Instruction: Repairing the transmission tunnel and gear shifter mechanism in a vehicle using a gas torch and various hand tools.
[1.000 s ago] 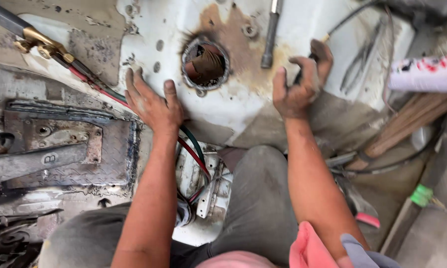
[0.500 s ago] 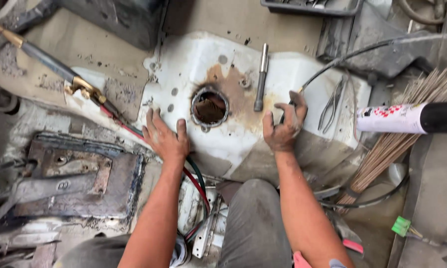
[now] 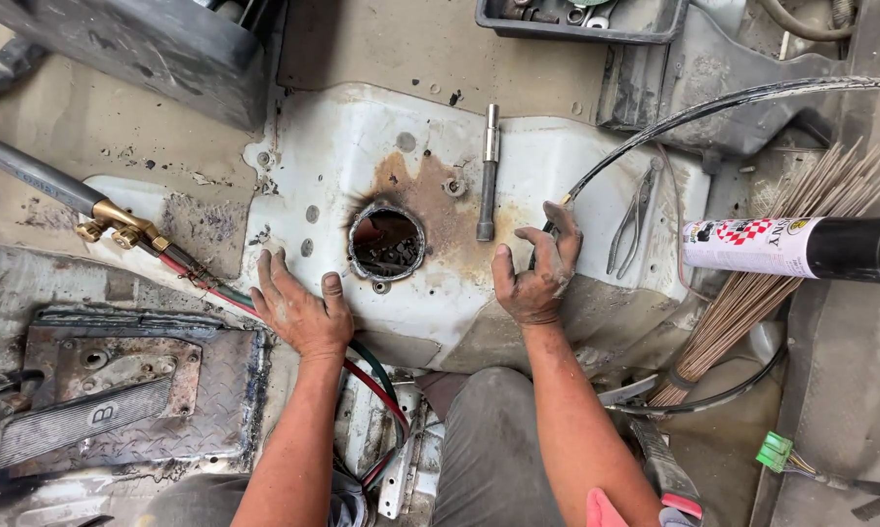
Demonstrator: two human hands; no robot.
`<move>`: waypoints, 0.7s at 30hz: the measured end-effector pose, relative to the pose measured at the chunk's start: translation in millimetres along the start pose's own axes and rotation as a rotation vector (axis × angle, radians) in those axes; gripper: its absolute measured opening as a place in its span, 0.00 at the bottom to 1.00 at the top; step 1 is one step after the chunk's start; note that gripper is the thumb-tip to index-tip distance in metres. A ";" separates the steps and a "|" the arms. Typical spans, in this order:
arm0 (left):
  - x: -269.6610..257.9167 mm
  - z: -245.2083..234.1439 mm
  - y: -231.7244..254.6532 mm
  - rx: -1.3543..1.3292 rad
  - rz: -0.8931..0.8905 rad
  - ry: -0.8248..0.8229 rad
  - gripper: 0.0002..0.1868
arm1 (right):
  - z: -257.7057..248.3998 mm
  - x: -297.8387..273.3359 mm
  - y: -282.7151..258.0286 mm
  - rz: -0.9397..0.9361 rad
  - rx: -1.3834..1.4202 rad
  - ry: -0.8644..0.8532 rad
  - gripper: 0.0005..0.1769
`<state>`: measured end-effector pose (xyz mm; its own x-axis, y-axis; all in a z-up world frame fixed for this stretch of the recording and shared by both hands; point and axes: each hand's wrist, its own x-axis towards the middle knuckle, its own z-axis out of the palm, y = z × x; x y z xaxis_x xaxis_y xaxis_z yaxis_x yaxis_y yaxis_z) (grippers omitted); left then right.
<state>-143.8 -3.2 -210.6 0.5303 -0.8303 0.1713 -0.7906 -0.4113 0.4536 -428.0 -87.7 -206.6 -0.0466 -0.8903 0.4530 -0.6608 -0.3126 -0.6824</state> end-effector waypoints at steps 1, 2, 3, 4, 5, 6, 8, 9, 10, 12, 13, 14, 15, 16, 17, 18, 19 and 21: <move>-0.5 0.8 -0.8 0.001 -0.003 -0.001 0.51 | -0.2 0.6 0.1 0.000 0.001 -0.003 0.15; -0.9 1.6 -1.7 0.006 0.005 0.008 0.51 | -0.2 1.0 0.0 -0.009 0.007 -0.001 0.15; -1.4 2.4 -3.0 0.010 0.013 0.017 0.51 | -0.2 1.3 -0.2 -0.019 0.014 0.001 0.15; -1.3 2.2 -2.3 0.014 0.008 0.014 0.51 | -0.6 1.2 -1.2 -0.017 0.015 -0.005 0.15; -1.4 1.8 -1.7 0.009 0.009 0.015 0.51 | -1.2 0.9 -2.4 -0.009 0.013 -0.012 0.15; -0.4 1.3 -1.2 0.004 0.012 0.019 0.51 | -1.0 1.4 -3.9 -0.002 0.013 -0.016 0.15; -0.2 0.7 -1.6 0.009 0.006 0.020 0.51 | -0.5 1.1 -3.5 -0.005 0.011 -0.018 0.15; 0.1 0.8 -1.1 0.011 0.003 0.021 0.51 | -0.7 1.5 -2.9 -0.009 0.007 -0.015 0.15; 0.0 1.2 -1.8 0.011 0.002 0.020 0.51 | -0.9 2.2 -3.6 -0.008 0.006 -0.017 0.15; -1.3 2.2 -3.0 0.010 0.003 0.009 0.51 | -2.5 2.1 -4.4 0.002 -0.018 -0.032 0.14; -2.1 2.6 -4.6 0.010 0.005 0.005 0.51 | -1.6 1.5 -3.9 0.006 -0.020 -0.033 0.14; -1.8 3.6 -5.5 0.019 0.009 0.001 0.51 | -1.0 1.5 -3.2 0.005 -0.008 -0.027 0.14; -1.6 4.3 -6.1 0.028 0.013 -0.003 0.51 | -0.8 1.5 -2.4 0.005 0.004 -0.021 0.14; -1.4 4.1 -5.4 0.025 0.018 -0.008 0.51 | -0.7 1.4 -2.3 0.008 -0.001 -0.017 0.14; -1.4 3.3 -4.7 0.017 0.014 -0.009 0.51 | -1.0 1.3 -2.5 0.005 0.004 -0.018 0.14; -0.6 2.5 -3.7 0.009 0.011 -0.008 0.51 | -0.9 2.3 -2.8 0.001 0.010 -0.017 0.14; -0.7 1.6 -2.5 0.006 0.016 -0.010 0.51 | -1.8 2.0 -3.2 0.003 0.006 -0.013 0.14; -0.3 -1.9 -0.6 0.016 0.019 -0.010 0.51 | -2.2 2.8 -5.2 0.004 0.018 -0.012 0.15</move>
<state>-142.9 -2.0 -209.2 0.5119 -0.8419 0.1708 -0.8053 -0.4012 0.4365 -426.3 -87.9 -200.5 -0.0405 -0.8953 0.4436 -0.6471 -0.3148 -0.6944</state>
